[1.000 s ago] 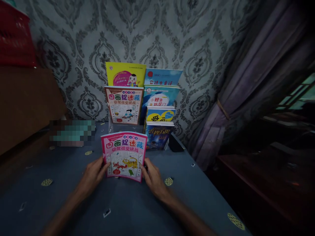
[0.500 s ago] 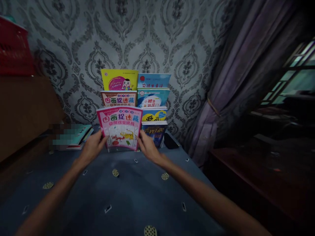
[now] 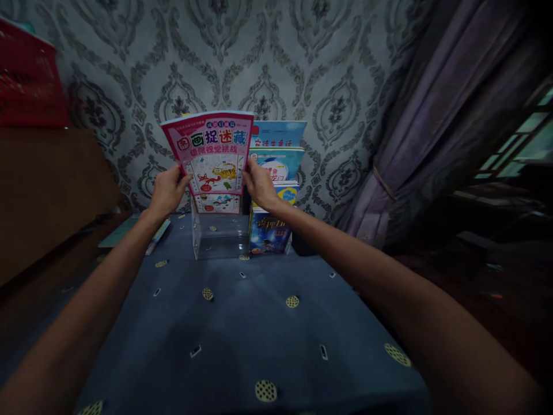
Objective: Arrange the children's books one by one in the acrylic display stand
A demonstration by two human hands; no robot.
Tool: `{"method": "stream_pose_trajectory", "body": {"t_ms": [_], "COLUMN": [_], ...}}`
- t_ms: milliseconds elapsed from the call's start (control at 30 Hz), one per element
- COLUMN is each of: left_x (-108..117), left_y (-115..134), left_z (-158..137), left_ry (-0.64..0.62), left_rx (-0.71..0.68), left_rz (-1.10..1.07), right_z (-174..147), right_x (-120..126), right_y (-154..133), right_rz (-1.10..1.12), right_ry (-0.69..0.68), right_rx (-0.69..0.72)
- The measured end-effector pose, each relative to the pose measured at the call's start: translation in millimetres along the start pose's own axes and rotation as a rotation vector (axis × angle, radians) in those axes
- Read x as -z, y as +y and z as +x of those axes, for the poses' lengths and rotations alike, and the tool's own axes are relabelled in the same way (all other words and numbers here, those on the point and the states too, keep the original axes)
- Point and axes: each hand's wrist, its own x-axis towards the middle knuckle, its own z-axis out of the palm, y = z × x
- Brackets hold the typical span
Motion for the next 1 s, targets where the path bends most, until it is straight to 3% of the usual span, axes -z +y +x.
{"method": "stream_pose_trajectory", "body": {"t_ms": [333,733,1000], "left_x": [-18,-34,-39], "left_y": [-17,-37,-43], "left_z": [2,3,-2], "left_ry": [-0.009,-0.119,-0.217], "left_rx": [0.044,0.104,0.072], "left_rz": [-0.068,-0.043,0.060], "right_z": [6,10,12], "right_x": [-15,-14,-13], "right_y": [12,7,5], "right_rz": [-0.055,-0.205,-0.210], "right_ry": [0.006,-0.134,-0.137], "right_rx": [-0.066,-0.145,-0.184]}}
